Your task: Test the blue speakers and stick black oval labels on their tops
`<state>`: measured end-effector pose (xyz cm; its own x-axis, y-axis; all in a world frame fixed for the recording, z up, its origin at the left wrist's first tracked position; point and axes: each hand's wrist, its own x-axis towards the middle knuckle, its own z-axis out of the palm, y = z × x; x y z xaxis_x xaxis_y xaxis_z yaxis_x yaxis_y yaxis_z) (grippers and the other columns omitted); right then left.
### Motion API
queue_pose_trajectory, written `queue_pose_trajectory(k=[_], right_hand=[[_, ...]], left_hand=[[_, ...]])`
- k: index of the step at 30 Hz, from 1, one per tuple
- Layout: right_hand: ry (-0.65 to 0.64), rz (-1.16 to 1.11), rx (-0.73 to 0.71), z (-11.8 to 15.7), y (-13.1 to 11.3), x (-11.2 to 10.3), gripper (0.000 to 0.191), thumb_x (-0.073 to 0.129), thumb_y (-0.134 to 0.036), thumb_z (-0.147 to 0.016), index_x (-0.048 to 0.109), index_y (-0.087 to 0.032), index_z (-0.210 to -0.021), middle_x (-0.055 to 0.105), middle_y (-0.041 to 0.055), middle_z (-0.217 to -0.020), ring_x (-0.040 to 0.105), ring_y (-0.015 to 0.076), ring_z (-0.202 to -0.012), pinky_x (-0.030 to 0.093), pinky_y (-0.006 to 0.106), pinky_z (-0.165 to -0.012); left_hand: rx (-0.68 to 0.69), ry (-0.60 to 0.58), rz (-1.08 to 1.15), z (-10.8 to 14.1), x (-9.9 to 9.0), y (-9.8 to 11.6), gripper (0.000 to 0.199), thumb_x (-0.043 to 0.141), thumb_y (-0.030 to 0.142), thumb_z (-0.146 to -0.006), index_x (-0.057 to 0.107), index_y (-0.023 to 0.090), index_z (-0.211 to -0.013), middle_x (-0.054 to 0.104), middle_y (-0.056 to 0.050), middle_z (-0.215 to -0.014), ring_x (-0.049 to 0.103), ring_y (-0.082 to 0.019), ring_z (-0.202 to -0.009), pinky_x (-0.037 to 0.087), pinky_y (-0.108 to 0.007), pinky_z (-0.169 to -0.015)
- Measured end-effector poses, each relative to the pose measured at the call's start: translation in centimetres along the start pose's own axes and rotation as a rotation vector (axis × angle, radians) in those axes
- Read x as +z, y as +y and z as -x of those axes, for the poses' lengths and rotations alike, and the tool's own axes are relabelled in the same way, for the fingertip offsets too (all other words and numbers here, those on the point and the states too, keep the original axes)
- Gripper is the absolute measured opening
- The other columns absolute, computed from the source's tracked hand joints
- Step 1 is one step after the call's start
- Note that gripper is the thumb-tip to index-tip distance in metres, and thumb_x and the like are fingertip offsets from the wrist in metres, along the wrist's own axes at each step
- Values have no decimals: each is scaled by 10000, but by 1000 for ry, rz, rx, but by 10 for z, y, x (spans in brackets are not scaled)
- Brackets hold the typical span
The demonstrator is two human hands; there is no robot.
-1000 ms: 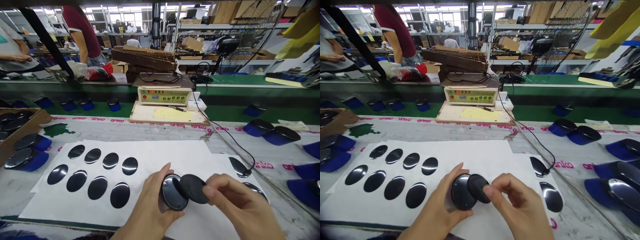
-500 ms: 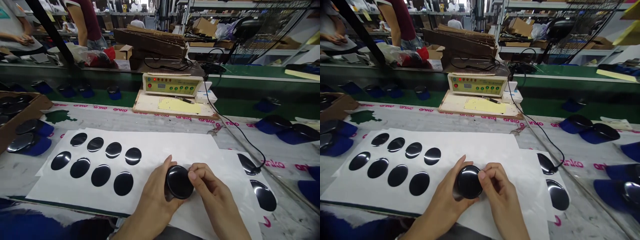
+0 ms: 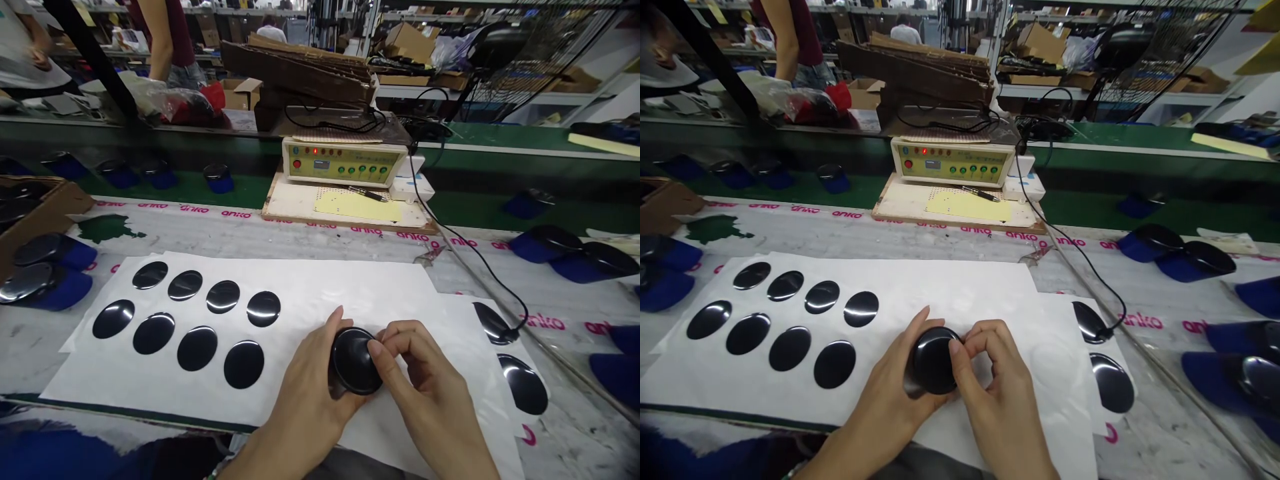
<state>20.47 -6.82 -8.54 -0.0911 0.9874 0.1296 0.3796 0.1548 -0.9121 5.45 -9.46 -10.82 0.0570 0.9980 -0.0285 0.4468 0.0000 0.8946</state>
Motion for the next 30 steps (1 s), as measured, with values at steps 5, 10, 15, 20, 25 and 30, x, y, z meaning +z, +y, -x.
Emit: queue_pose_trajectory(k=[5, 10, 15, 20, 25, 30], right_hand=[[10, 30, -48, 1, 1, 0, 179, 564, -265, -900, 518, -231, -730, 511, 8, -843, 546, 142, -803, 459, 205, -592], [23, 85, -111, 1, 1, 1, 154, 559, -234, -900, 518, -231, -751, 501, 8, -856, 550, 141, -815, 479, 214, -655], [40, 146, -130, 1, -2, 0, 168, 548, -242, -904, 505, -226, -742, 497, 11, -858, 546, 144, -818, 470, 222, -668], [2, 276, -150, 0, -8, 0, 210, 497, -279, -931, 480, -226, -729, 510, 0, -799, 569, 134, -744, 467, 223, -636], [-49, 692, -126, -16, -9, -17, 411, 457, -500, -899, 415, -237, -586, 483, -36, -533, 432, 122, -358, 318, 260, -351], [15, 856, -145, -22, 24, -67, 508, 450, -645, -839, 411, -242, -533, 497, -18, -472, 448, 144, -337, 334, 272, -322]], left_hand=[[12, 7, 2, 0, 2, -1, 805, 698, 352, -787, 170, 463, -1384, 518, 69, -1350, 519, -193, -1201, 449, -397, -987], [11, 9, 5, -1, 1, -1, 798, 685, 355, -799, 156, 460, -1387, 519, 62, -1350, 521, -192, -1202, 448, -398, -989], [-8, -7, -13, 0, 0, 0, 799, 670, 369, -811, 133, 468, -1395, 511, 64, -1361, 512, -190, -1216, 443, -399, -1001], [30, 7, -66, 1, 0, -1, 805, 652, 362, -827, 104, 447, -1410, 523, 43, -1352, 522, -189, -1205, 464, -381, -986], [209, 1, -215, 1, 0, -3, 768, 612, 290, -857, 130, 395, -1445, 479, -24, -1383, 484, -220, -1235, 437, -413, -1026], [324, 76, -426, 11, 7, 5, 684, 640, 162, -805, 378, 427, -1379, 463, -83, -1356, 514, -292, -1176, 509, -441, -912]])
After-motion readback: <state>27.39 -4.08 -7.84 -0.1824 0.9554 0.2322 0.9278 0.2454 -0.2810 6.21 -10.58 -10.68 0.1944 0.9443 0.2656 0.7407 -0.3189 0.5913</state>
